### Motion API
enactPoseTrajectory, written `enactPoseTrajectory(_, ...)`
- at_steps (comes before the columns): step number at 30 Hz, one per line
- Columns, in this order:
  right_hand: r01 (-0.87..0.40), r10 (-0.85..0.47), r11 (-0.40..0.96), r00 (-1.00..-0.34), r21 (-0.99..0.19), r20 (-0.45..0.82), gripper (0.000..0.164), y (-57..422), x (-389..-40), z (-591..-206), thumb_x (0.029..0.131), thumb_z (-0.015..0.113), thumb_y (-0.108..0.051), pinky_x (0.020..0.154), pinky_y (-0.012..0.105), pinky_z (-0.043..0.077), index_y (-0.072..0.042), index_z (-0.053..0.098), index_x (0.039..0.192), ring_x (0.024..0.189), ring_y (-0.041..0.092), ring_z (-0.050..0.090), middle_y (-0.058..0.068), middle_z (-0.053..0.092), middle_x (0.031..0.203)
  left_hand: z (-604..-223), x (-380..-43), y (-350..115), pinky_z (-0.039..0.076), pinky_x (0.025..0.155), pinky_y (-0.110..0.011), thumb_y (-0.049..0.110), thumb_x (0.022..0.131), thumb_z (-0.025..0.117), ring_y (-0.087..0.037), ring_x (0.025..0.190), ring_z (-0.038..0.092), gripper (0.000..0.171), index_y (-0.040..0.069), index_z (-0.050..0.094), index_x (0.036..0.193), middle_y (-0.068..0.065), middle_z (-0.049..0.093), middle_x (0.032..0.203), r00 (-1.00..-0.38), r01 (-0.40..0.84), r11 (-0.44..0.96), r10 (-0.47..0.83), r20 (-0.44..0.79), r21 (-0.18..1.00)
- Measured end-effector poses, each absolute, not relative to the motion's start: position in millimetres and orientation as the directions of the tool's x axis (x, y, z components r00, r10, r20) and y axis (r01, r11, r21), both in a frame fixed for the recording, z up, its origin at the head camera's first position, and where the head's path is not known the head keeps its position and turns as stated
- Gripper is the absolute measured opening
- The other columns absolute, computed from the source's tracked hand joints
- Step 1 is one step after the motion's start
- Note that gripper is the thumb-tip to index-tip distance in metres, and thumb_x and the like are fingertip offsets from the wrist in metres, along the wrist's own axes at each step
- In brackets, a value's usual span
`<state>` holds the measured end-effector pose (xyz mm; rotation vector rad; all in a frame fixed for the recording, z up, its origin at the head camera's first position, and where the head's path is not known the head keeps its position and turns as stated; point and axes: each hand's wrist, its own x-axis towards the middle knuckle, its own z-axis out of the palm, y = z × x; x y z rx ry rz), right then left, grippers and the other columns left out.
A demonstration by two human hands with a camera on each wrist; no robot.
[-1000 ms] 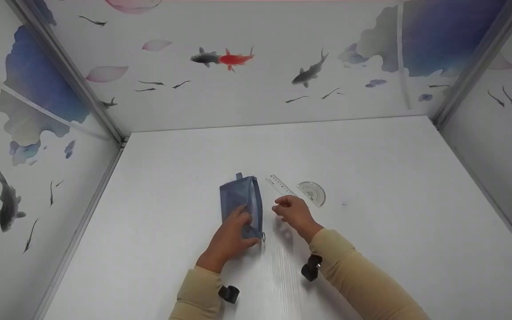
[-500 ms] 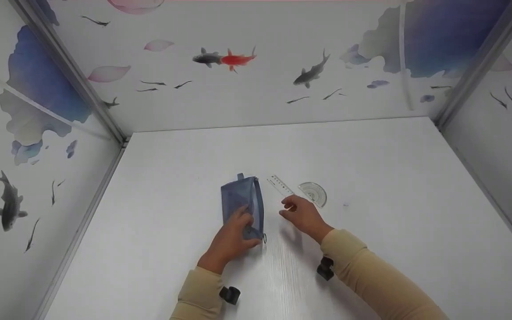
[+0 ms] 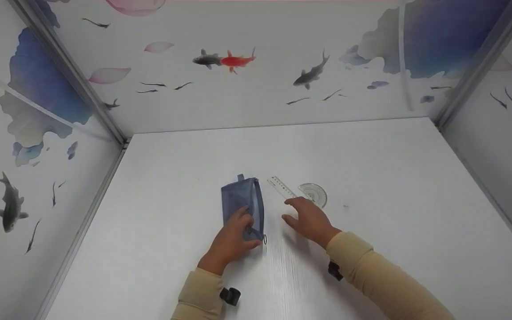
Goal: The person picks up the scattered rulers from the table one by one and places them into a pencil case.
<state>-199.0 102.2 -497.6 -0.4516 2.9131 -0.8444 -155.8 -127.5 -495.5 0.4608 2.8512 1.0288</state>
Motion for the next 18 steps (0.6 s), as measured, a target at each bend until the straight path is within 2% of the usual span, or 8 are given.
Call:
enactPoseTrajectory(9,-0.399,-0.392,0.85,-0.915,-0.344,0.093,0.054,112.4,-201.3,-501.2,0.092,0.063,-0.039,0.105,0.048,0.039,-0.01,0.052,0.136,0.126,0.032,0.051,0.014,0.055,0.135,-494.9,-154.9,-127.5,0.044,0.098,-0.049,0.022,0.076,0.082,-0.041,0.131,0.044,0.038,0.011,0.054,0.098,-0.022,0.039,0.148,-0.954,0.252,0.737,0.296,0.036,0.627)
enactPoseTrajectory(18,-0.43,-0.416,0.864,-0.903,-0.261,0.109,0.057,125.3,-205.0,-505.6,0.094,0.06,-0.04,0.106,0.05,0.036,-0.01,0.048,0.14,0.129,0.034,0.047,0.015,0.05,0.14,-496.2,-155.7,-127.2,0.045,0.097,-0.049,0.023,0.076,0.082,-0.04,0.131,0.044,0.038,0.012,0.054,0.098,-0.02,0.039,0.149,-0.957,0.242,0.738,0.288,0.03,0.63)
